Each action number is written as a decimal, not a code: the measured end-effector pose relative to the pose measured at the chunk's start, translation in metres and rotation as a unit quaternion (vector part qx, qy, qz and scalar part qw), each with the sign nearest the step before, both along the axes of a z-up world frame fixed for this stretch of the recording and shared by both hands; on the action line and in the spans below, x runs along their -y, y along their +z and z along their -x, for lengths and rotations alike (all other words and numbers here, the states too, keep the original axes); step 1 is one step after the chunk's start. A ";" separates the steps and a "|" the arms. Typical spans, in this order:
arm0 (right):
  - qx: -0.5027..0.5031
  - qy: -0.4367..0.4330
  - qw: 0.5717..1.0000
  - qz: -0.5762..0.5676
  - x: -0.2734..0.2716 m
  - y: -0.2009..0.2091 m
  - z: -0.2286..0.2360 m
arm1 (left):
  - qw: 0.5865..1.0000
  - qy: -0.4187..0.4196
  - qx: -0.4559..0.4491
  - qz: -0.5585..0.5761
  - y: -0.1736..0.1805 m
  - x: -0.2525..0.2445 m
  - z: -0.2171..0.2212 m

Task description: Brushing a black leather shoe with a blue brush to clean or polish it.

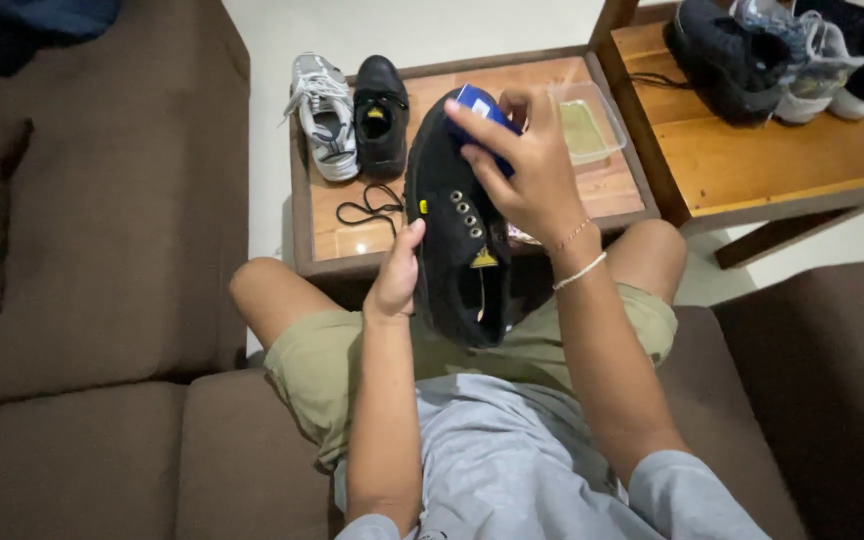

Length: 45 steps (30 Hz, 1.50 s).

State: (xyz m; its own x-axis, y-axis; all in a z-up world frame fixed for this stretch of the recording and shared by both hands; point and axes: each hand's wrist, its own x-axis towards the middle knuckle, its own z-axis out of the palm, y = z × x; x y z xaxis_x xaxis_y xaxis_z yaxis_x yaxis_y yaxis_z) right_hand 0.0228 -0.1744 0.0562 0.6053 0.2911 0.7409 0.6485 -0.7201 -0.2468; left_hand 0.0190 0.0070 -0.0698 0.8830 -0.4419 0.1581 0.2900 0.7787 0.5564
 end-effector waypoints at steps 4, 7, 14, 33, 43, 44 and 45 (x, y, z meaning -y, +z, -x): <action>-0.015 0.089 0.994 -0.059 -0.008 -0.007 0.011 | 0.999 0.006 -0.022 -0.046 -0.058 -0.016 -0.032; -0.073 0.124 0.988 -0.057 -0.009 -0.010 0.026 | 0.999 0.024 0.022 -0.023 -0.051 -0.022 -0.025; 0.018 0.053 0.998 0.018 -0.014 -0.006 -0.006 | 0.989 0.087 0.111 -0.041 -0.027 0.000 -0.008; 0.042 -0.082 0.994 -0.065 -0.060 -0.033 0.045 | 0.958 0.262 0.098 0.060 0.010 0.012 -0.028; 0.039 -0.168 0.956 -0.239 -0.061 -0.024 -0.016 | 0.945 0.221 0.143 0.193 0.044 0.037 -0.084; 0.069 -0.153 0.965 -0.203 -0.066 -0.016 -0.019 | 0.942 0.225 0.137 0.210 0.043 0.043 -0.081; 0.099 -0.138 0.972 -0.166 -0.070 -0.008 -0.021 | 0.938 0.229 0.130 0.227 0.042 0.048 -0.078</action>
